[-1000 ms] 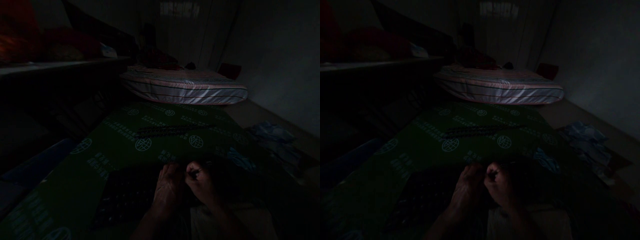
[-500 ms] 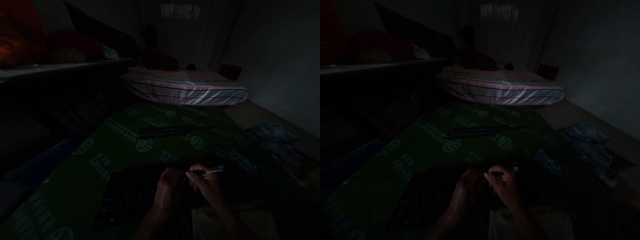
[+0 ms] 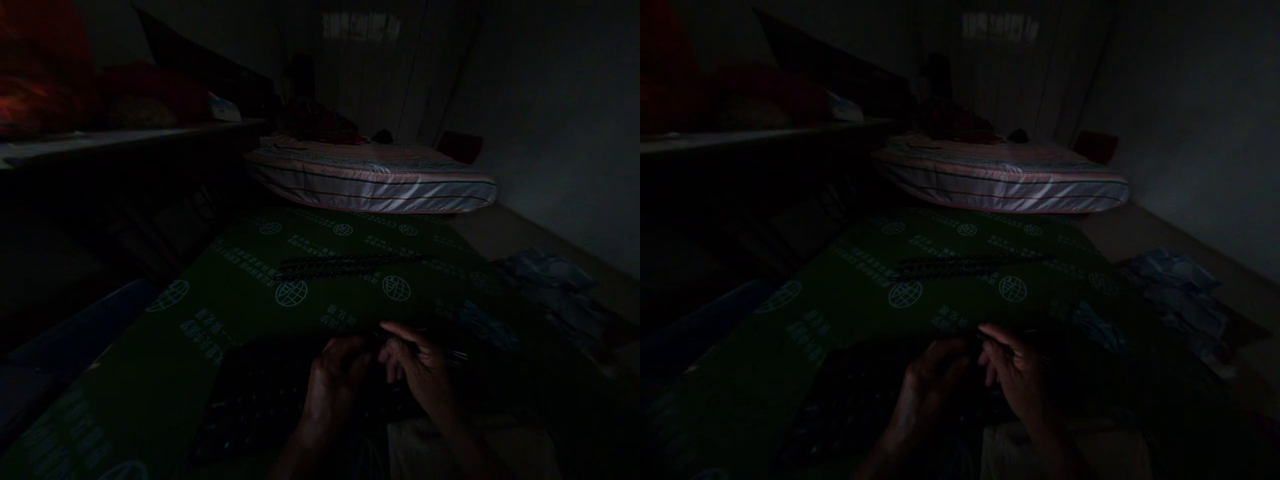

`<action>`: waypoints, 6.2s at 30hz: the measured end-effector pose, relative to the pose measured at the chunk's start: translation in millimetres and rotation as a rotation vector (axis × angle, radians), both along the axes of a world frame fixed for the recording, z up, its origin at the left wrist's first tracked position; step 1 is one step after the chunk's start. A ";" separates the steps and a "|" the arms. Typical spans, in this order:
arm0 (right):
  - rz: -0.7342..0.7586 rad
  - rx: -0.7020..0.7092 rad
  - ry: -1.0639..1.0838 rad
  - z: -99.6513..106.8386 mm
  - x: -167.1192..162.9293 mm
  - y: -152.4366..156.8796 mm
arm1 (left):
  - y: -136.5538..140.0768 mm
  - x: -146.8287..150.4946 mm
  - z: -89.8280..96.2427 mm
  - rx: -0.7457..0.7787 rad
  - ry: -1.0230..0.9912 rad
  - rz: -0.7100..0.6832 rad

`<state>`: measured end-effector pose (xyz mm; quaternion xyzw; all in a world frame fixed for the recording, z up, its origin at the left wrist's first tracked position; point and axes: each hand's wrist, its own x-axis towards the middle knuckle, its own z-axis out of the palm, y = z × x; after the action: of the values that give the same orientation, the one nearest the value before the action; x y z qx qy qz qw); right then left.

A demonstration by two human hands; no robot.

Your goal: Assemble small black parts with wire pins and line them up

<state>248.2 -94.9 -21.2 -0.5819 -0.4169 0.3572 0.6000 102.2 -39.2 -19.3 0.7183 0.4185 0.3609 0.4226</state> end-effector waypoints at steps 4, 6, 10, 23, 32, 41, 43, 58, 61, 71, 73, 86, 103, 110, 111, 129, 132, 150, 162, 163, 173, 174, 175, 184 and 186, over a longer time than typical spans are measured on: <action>0.014 -0.038 -0.022 2.1 -0.8 -2.4 | 0.7 -1.7 -1.3 -0.075 -0.034 0.032; 0.025 -0.017 -0.101 2.3 -0.7 -3.3 | 0.6 -2.8 -1.2 -0.088 -0.051 0.024; 0.075 0.147 -0.430 3.4 -0.9 -2.6 | 0.0 -4.6 1.1 -0.129 -0.112 -0.010; 0.203 0.250 -0.775 9.1 -3.5 3.3 | 2.5 -5.0 4.9 -0.309 -0.312 0.009; 0.279 0.150 -0.860 15.5 1.5 9.6 | 1.7 -3.3 9.7 -0.418 -0.359 0.045; 0.235 0.062 -0.862 17.1 36.8 39.9 | 2.9 -3.1 12.9 -0.313 -0.192 0.064; 0.150 0.007 -0.880 13.4 56.9 59.5 | 3.4 -3.3 11.0 -0.280 -0.146 0.054; 0.110 -0.310 -1.171 -15.0 121.0 150.3 | -1.0 -5.8 7.5 -0.079 0.018 0.006; 0.098 -0.328 -1.172 -16.7 122.7 155.2 | -1.0 -5.4 10.5 -0.069 0.025 -0.002; 0.139 -0.336 -1.185 -20.2 127.9 165.0 | -2.7 -6.9 10.5 -0.077 0.053 -0.032; 0.140 -0.332 -1.185 -20.9 128.6 166.2 | -2.3 -7.1 9.7 -0.068 0.054 -0.043; 0.127 -0.333 -1.178 -20.5 127.3 168.9 | -2.4 -6.1 12.4 -0.085 0.062 -0.050; 0.154 -0.322 -1.165 -20.9 129.6 169.2 | -2.6 -6.3 10.5 -0.042 0.073 -0.062; 0.152 -0.331 -1.163 -20.3 129.0 169.3 | -2.5 -6.7 10.0 -0.031 0.067 -0.054; 0.152 -0.330 -1.164 -20.2 128.9 169.2 | -2.3 -6.6 10.4 -0.034 0.066 -0.054; 0.148 -0.310 -1.174 -24.2 131.7 170.6 | -2.5 -6.9 9.9 0.013 0.112 -0.070; 0.147 -0.307 -1.177 -22.9 130.9 170.1 | -2.3 -6.9 9.9 -0.007 0.123 -0.075; 0.171 -0.303 -1.192 -23.4 132.7 170.7 | -2.6 -5.7 9.9 0.013 0.115 -0.065; 0.154 -0.310 -1.195 -22.1 131.9 170.3 | -1.8 -5.2 7.5 0.024 0.129 -0.076; 0.154 -0.303 -1.193 -22.0 132.1 170.1 | -1.9 -5.2 8.3 0.019 0.130 -0.077; 0.080 -0.261 -1.127 -10.8 127.2 155.6 | -1.4 -5.2 4.9 0.006 0.100 -0.070; 0.064 -0.238 -1.108 -7.3 125.1 151.1 | -1.4 -5.1 3.6 0.005 0.098 -0.065; 0.051 -0.218 -1.079 -3.6 122.5 145.8 | -1.5 -4.9 2.8 0.006 0.098 -0.061; -0.028 -0.199 -0.697 23.5 76.4 73.1 | 1.8 -1.8 5.1 0.086 0.084 -0.052; -0.038 -0.190 -0.662 30.2 61.0 53.9 | 3.7 -1.1 4.2 0.096 0.085 -0.061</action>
<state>309.2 -41.0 9.0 -0.7272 -0.5431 0.1748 0.3818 101.1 -35.5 -15.1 0.7650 0.3961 0.3367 0.3802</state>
